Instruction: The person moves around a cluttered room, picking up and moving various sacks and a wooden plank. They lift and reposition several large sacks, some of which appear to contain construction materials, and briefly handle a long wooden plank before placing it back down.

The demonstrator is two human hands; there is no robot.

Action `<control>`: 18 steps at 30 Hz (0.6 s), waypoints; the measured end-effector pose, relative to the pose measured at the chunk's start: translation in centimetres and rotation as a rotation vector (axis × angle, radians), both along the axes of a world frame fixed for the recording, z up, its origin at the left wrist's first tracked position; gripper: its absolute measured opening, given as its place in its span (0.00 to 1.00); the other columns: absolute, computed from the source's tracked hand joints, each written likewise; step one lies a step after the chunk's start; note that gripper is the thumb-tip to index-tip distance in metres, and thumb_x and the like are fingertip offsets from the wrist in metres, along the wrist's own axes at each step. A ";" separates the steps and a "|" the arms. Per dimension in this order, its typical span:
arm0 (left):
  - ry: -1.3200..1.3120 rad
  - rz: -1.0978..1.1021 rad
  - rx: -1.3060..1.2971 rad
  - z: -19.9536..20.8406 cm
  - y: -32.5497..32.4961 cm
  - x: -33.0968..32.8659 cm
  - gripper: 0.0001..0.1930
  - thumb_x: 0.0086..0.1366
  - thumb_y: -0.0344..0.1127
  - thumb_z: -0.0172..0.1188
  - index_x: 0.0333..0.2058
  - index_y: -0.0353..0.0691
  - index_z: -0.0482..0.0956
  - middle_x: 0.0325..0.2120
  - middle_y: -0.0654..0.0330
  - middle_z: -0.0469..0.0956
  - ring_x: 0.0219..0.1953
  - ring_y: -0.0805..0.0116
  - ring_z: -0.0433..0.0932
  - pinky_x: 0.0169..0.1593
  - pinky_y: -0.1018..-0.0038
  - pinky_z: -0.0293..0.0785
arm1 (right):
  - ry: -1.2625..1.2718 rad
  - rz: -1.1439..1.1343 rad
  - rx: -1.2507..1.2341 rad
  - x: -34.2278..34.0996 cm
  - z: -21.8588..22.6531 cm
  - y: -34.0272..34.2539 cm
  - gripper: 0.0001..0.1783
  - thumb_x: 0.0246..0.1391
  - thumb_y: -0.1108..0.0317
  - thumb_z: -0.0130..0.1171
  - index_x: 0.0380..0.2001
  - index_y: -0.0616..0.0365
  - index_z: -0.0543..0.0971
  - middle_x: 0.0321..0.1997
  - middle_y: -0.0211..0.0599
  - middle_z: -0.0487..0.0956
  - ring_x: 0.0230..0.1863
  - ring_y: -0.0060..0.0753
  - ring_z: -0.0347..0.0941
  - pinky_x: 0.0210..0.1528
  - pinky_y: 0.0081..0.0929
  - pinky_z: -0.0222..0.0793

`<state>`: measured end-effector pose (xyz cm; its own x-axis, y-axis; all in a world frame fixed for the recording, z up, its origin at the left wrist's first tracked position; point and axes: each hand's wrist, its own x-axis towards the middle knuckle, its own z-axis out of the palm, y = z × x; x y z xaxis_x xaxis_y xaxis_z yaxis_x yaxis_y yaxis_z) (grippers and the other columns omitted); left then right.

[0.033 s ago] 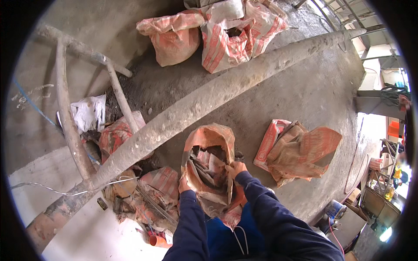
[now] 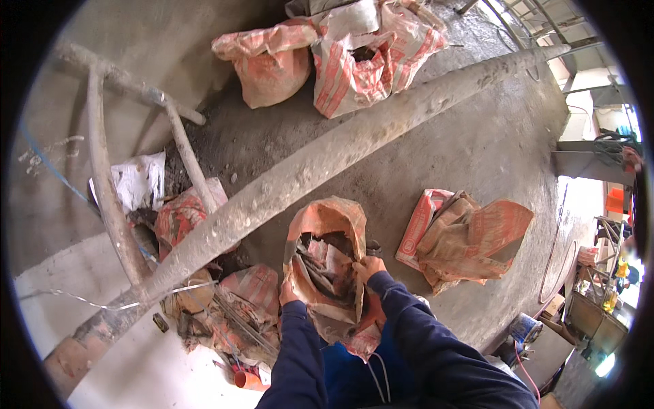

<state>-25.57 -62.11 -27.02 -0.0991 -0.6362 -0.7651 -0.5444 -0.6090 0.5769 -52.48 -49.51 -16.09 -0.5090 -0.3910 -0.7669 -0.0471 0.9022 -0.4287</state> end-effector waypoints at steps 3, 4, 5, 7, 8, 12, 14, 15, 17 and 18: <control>-0.379 -0.654 -0.224 -0.3 -0.2 0.5 0.26 0.55 0.50 0.42 0.45 0.36 0.63 0.33 0.56 0.71 0.35 0.65 0.70 0.37 0.72 0.67 | 0.084 -0.046 -0.044 0.2 0.1 1.1 0.19 0.37 0.55 0.49 0.21 0.62 0.75 0.22 0.52 0.72 0.29 0.50 0.70 0.34 0.36 0.65; -0.344 -0.450 -0.107 0.1 -0.5 -0.1 0.19 0.55 0.41 0.41 0.43 0.40 0.65 0.32 0.53 0.71 0.36 0.60 0.70 0.39 0.70 0.66 | 0.069 -0.125 -0.012 -0.1 -0.1 1.4 0.18 0.37 0.56 0.49 0.21 0.61 0.75 0.22 0.51 0.72 0.29 0.50 0.70 0.34 0.36 0.65; -0.283 -0.334 -0.148 0.8 -0.9 -1.2 0.15 0.55 0.32 0.40 0.42 0.45 0.68 0.31 0.49 0.71 0.37 0.55 0.70 0.41 0.67 0.65 | -0.014 -0.158 0.028 -0.6 -0.4 1.6 0.16 0.37 0.57 0.48 0.21 0.60 0.75 0.23 0.52 0.72 0.29 0.49 0.69 0.33 0.37 0.65; -0.211 0.013 0.013 3.4 -1.6 -4.8 0.20 0.54 0.44 0.43 0.41 0.39 0.68 0.31 0.52 0.71 0.34 0.59 0.69 0.37 0.68 0.66 | 0.000 -0.196 -0.157 -1.9 -1.0 1.9 0.15 0.37 0.58 0.48 0.20 0.60 0.74 0.22 0.52 0.71 0.29 0.50 0.69 0.32 0.38 0.64; -0.149 0.277 0.131 4.8 -1.7 -7.9 0.28 0.52 0.55 0.45 0.41 0.34 0.68 0.31 0.55 0.71 0.33 0.64 0.68 0.34 0.70 0.67 | -0.003 -0.186 -0.209 -3.5 -1.4 2.0 0.15 0.37 0.59 0.48 0.20 0.60 0.74 0.22 0.52 0.71 0.28 0.50 0.69 0.31 0.39 0.64; -0.154 0.361 0.091 12.8 -1.5 -20.6 0.22 0.55 0.44 0.44 0.41 0.32 0.67 0.37 0.50 0.70 0.36 0.61 0.70 0.35 0.67 0.67 | 0.395 0.281 -0.378 -13.1 -2.0 3.8 0.07 0.37 0.68 0.49 0.21 0.55 0.75 0.24 0.43 0.73 0.26 0.42 0.70 0.28 0.33 0.66; -0.013 0.281 -0.066 15.5 -1.2 -26.9 0.23 0.54 0.45 0.45 0.40 0.29 0.68 0.38 0.51 0.69 0.37 0.59 0.68 0.36 0.67 0.67 | 0.371 0.281 -0.315 -17.6 -1.1 4.4 0.07 0.35 0.66 0.49 0.19 0.54 0.75 0.24 0.41 0.73 0.26 0.43 0.70 0.28 0.33 0.67; 0.107 0.012 -0.215 16.4 -1.2 -29.7 0.24 0.53 0.47 0.46 0.41 0.29 0.68 0.38 0.51 0.68 0.39 0.58 0.67 0.37 0.68 0.66 | 0.375 0.197 -0.308 -19.1 -0.4 5.1 0.07 0.34 0.66 0.49 0.18 0.54 0.74 0.22 0.41 0.73 0.25 0.42 0.70 0.27 0.32 0.67; 0.067 -0.117 -0.259 18.3 -0.1 -34.8 0.24 0.53 0.46 0.45 0.41 0.29 0.68 0.38 0.50 0.69 0.38 0.59 0.68 0.39 0.68 0.65 | 0.432 0.255 -0.219 -22.6 0.7 6.7 0.08 0.34 0.64 0.49 0.18 0.56 0.73 0.20 0.43 0.72 0.22 0.43 0.70 0.25 0.32 0.66; 0.026 -0.176 -0.280 19.1 0.4 -37.3 0.24 0.53 0.46 0.45 0.40 0.29 0.68 0.38 0.50 0.69 0.38 0.59 0.68 0.39 0.68 0.65 | 0.382 0.035 -0.242 -23.6 1.6 7.9 0.08 0.34 0.64 0.49 0.19 0.55 0.74 0.20 0.43 0.72 0.23 0.42 0.70 0.26 0.32 0.65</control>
